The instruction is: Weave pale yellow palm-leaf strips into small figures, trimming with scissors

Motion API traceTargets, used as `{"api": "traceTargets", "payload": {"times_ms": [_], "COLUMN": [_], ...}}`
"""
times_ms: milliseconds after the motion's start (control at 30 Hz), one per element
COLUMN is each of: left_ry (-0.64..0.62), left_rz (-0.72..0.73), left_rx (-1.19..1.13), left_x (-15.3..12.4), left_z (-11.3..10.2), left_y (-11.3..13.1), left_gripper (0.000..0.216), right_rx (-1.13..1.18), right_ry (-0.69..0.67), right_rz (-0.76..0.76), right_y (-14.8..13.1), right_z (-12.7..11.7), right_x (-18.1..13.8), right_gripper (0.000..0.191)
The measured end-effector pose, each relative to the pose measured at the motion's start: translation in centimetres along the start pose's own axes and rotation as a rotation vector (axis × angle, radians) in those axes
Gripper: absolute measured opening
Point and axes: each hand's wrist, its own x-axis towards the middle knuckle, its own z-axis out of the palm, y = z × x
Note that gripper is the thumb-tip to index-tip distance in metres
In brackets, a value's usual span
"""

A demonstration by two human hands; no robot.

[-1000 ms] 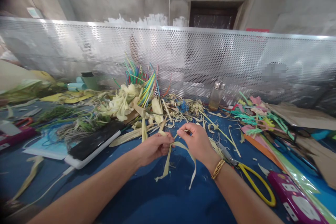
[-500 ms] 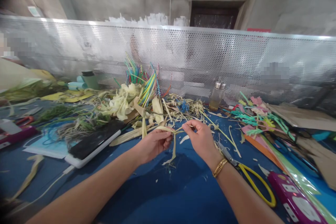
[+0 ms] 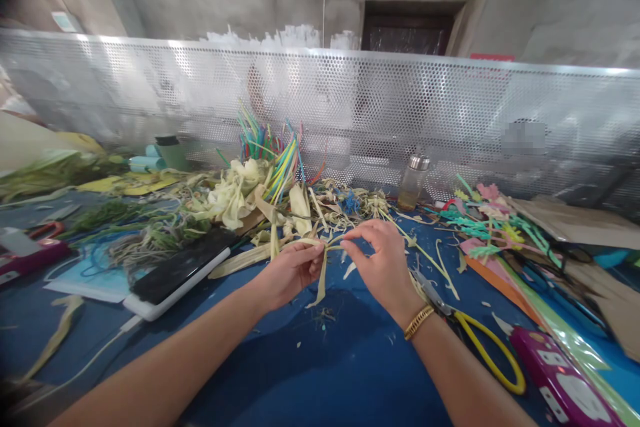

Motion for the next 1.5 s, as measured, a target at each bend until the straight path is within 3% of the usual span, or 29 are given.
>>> {"api": "traceTargets", "payload": {"times_ms": [233,700,933,1100,1200,1300,1400,1500], "left_ry": [0.039,0.056,0.087,0.026,-0.060,-0.128,-0.148,-0.120], "left_rz": [0.049,0.107,0.105,-0.007,-0.084,-0.108,-0.147,-0.191], "left_rx": [0.101,0.223,0.112,0.298,0.372,0.396,0.368,0.287], "left_x": [-0.1,-0.1,0.2,-0.4,-0.6,-0.7,-0.7,-0.7], "left_z": [0.4,0.1,-0.1,0.2,0.3,0.2,0.1,0.3], "left_y": [0.0,0.2,0.1,0.4,0.5,0.3,0.2,0.3], "left_gripper": [0.031,0.032,0.033,0.032,0.032,0.030,0.028,0.027], "right_rx": [-0.081,-0.125,-0.008,0.076,0.147,0.317,0.515,0.616], "right_ry": [-0.169,-0.201,-0.323,-0.191,-0.294,-0.414,-0.387,-0.301], "right_rz": [-0.048,-0.077,-0.054,0.026,0.080,0.233,0.426,0.483], "right_y": [-0.7,-1.0,-1.2,-1.0,-0.6,-0.6,-1.1,-1.7], "right_z": [0.5,-0.1,0.0,-0.4,0.5,1.6,2.0,1.7], "right_x": [-0.2,0.0,-0.2,0.2,-0.2,-0.8,-1.1,-0.7], "right_gripper": [0.010,0.019,0.025,0.024,0.024,0.022,0.020,0.019]}}
